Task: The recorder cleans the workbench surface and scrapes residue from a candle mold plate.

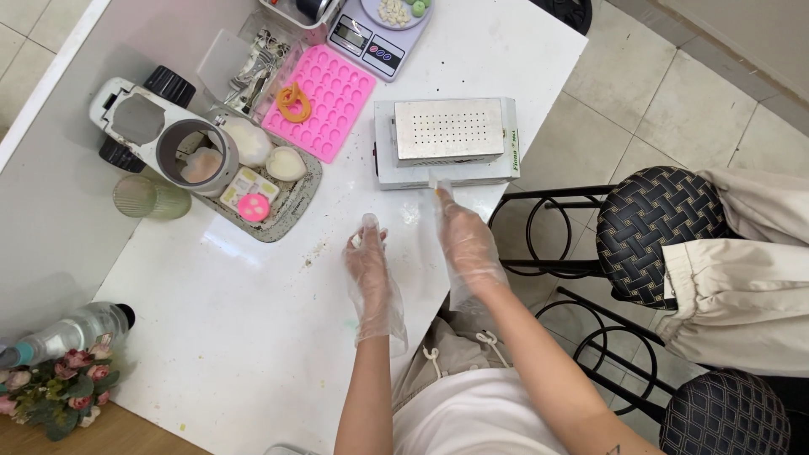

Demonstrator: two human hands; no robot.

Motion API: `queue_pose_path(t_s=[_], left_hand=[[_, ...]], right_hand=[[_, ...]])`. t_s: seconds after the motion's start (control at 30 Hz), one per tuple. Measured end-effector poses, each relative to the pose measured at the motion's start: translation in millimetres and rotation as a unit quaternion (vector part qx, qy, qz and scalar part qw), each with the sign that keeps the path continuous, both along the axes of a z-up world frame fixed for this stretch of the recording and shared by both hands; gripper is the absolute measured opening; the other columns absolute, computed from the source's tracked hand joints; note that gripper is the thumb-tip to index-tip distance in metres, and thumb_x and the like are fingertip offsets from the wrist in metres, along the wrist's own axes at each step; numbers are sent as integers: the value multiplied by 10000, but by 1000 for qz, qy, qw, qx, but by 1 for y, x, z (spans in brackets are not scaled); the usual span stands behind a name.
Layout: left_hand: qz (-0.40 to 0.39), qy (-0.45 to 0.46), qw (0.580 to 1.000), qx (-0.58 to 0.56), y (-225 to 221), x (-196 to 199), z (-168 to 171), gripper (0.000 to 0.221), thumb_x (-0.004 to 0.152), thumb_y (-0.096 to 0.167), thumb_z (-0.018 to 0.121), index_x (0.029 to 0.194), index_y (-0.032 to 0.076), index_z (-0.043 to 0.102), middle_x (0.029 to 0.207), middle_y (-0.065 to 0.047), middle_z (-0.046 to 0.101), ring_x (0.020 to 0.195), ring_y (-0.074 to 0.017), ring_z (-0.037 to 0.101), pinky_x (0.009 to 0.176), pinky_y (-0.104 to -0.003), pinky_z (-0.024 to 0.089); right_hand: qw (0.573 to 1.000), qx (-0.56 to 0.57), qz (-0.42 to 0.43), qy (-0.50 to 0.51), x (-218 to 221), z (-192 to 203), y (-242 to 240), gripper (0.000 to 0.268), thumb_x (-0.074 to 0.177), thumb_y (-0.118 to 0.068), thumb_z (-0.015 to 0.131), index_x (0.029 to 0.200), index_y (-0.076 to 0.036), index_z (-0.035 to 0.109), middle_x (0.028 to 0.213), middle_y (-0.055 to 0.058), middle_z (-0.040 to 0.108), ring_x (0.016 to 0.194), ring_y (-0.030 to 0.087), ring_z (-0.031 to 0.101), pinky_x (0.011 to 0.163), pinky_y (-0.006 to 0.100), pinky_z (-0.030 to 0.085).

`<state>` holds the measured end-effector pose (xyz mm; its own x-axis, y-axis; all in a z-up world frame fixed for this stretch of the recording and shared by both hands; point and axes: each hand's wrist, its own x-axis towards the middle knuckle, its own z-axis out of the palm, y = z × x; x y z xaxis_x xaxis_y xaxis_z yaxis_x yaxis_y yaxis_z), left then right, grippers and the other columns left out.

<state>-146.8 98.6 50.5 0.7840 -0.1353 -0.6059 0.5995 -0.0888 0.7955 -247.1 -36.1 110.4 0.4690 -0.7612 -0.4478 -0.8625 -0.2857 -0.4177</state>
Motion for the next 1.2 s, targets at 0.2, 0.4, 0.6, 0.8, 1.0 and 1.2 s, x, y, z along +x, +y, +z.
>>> queue_pose_path(t_s=[0.2,0.4,0.6,0.8,1.0,1.2], left_hand=[[-2,2,1000,28,10,10,23,868,800,547,761,1312,-89,464,1144,-177,664,1036,-226,696,953,-352,539],[2,20,1000,8,8,8,12,843,831,527,748,1319,-104,474,1183,-198,654,1076,-241,678,1001,-376,508],[10,14,999,27,17,14,-1,821,823,522,763,1306,-73,468,1141,-173,669,1021,-201,706,945,-327,536],[6,14,999,34,19,12,-3,768,830,533,757,1242,-77,538,1073,-180,702,963,-189,702,848,-313,531],[3,8,999,41,20,15,-8,794,822,551,745,1248,-92,553,1090,-173,702,969,-182,698,846,-296,533],[-5,9,1000,29,25,12,9,841,843,567,729,1296,-103,499,1111,-165,687,1031,-184,695,907,-292,539]], right_hand=[[999,-20,-30,27,-16,16,-20,377,1089,-214,427,1435,-128,550,797,254,711,663,391,694,577,501,580],[993,-90,65,-48,19,-24,16,472,999,-94,473,1467,-95,536,773,251,703,619,369,700,585,498,574],[1000,-1,21,3,9,12,0,408,1092,-170,420,1497,-155,473,777,227,705,635,372,693,582,487,586],[995,-35,94,-11,40,-2,27,544,1003,-30,428,1542,-96,417,773,217,710,639,348,719,581,458,608],[995,-45,77,-43,35,32,16,456,1039,-115,479,1492,-162,494,793,210,714,664,343,721,632,474,585],[992,-73,104,-27,34,14,20,493,1028,-99,452,1521,-97,457,809,235,714,681,367,720,612,481,589]])
